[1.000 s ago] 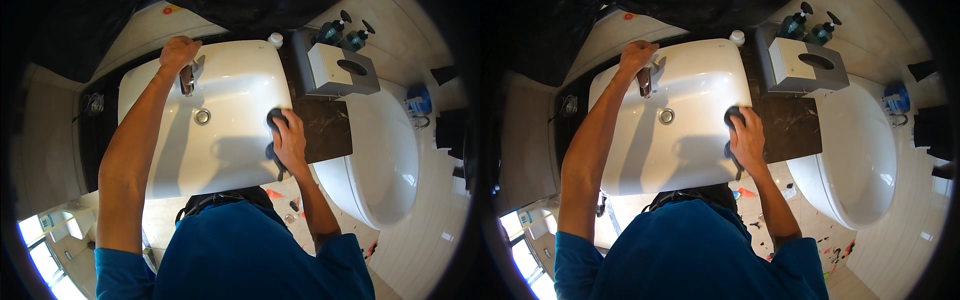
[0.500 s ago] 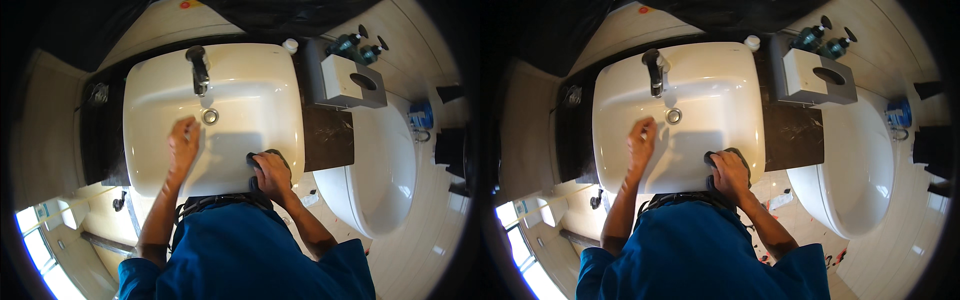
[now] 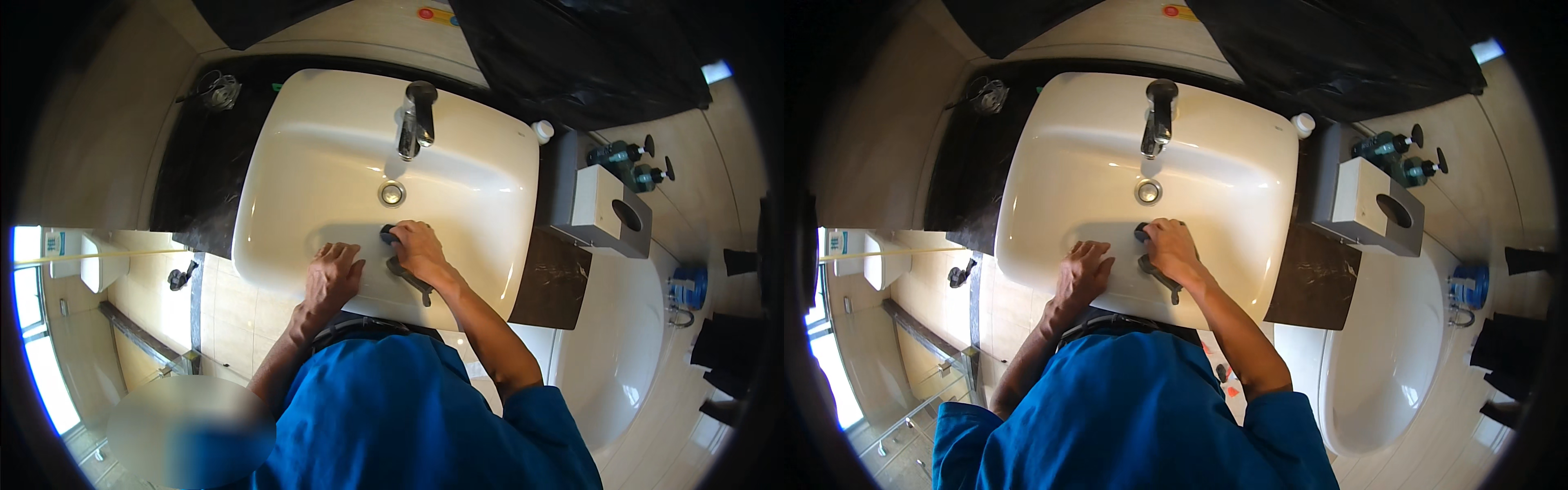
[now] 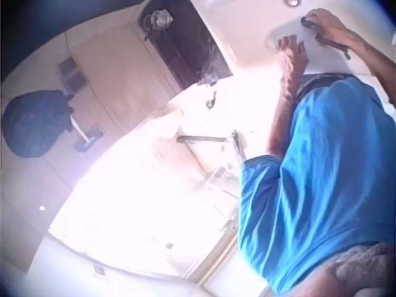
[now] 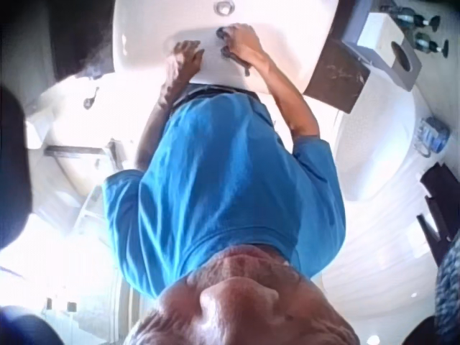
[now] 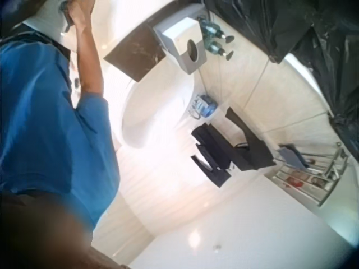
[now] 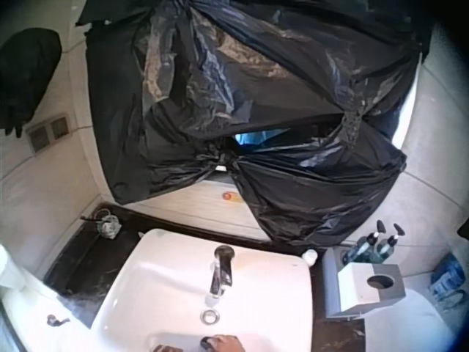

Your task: The person wipes a bathroom sink, faucet, and countertop with a dark cloth, then wipes the glass shower door. The person uses a cloth to clean the sink basin, faucet, and surrounding countertop, then moves to wipe the glass shower door.

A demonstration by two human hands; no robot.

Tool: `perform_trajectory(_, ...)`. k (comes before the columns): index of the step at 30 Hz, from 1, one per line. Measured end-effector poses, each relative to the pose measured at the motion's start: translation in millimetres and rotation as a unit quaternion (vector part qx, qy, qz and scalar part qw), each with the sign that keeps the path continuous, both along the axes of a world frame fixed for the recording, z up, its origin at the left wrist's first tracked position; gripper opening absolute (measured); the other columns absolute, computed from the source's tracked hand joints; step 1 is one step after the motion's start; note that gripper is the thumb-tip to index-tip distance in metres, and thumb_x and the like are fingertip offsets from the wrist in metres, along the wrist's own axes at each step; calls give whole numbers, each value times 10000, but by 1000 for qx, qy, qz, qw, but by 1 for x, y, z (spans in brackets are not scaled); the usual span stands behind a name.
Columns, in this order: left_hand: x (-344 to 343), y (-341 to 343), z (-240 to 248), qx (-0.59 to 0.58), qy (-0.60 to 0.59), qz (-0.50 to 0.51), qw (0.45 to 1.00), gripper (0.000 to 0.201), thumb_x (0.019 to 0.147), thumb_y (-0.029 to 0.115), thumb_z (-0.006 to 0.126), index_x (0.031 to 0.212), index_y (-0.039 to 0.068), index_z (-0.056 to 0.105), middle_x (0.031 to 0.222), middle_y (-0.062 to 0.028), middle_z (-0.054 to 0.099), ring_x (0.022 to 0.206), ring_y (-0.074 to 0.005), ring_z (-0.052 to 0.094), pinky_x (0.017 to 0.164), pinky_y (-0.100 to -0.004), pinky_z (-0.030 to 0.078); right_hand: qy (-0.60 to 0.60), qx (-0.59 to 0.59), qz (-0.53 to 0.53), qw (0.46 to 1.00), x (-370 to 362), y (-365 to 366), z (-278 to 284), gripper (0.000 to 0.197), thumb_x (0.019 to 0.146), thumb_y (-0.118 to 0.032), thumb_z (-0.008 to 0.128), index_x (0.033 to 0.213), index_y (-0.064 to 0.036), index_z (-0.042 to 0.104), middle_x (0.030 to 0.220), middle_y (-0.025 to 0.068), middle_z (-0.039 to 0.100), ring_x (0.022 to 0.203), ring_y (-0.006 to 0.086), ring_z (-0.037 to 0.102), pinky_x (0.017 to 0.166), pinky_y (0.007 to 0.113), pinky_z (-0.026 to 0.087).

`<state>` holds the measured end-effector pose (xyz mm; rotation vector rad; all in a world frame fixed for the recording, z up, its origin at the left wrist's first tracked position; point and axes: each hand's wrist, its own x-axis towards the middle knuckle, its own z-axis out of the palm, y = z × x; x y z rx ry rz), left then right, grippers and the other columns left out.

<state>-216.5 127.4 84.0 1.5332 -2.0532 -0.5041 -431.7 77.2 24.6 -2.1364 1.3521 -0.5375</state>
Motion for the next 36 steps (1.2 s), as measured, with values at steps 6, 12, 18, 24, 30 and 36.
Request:
perform_trajectory(6,51,-7,0,-25,-24,105,994,184,827,62,704,1004,31,666,966,-161,690,912,-363,652,813,-433,526,59,-90,-92,990,-15,2,-13,216,790,-60,654,1004,-48,682,1087,121,613,1037,348,553,888,455,427)
perform_trajectory(12,80,-43,-1,-57,-65,105,991,197,838,70,692,1026,19,663,958,-162,679,900,-372,632,803,-452,511,-32,-97,-9,995,11,-12,-13,192,758,-10,646,946,-16,684,937,147,636,910,371,584,806,444,470)
perform_trajectory(18,100,-93,11,-102,-105,47,988,243,788,33,729,1017,12,646,978,-161,662,921,-372,628,817,-428,515,-27,-111,-9,993,35,-26,-19,209,789,-29,639,992,-15,688,1023,143,639,969,360,578,842,447,467)
perform_trajectory(24,125,-126,7,-149,-122,-66,979,220,739,38,751,942,27,668,981,-107,656,929,-283,626,850,-412,500,68,-134,-111,982,19,-30,-24,312,762,-24,663,1074,-33,679,1175,179,591,1103,386,533,928,486,418)
perform_trajectory(30,133,-133,10,-118,-113,-140,977,200,712,59,766,895,34,688,929,-72,661,945,-246,623,870,-403,496,0,-95,-63,993,54,-27,-23,316,756,-1,708,1069,-39,685,1130,178,618,1051,391,577,904,446,493)
perform_trajectory(36,144,-145,8,-92,-78,-199,972,217,682,47,769,878,38,676,911,-82,666,900,-275,632,832,-396,506,10,-139,-102,985,56,-59,-31,291,768,20,695,1055,-18,678,1127,182,629,1043,391,585,913,443,487)
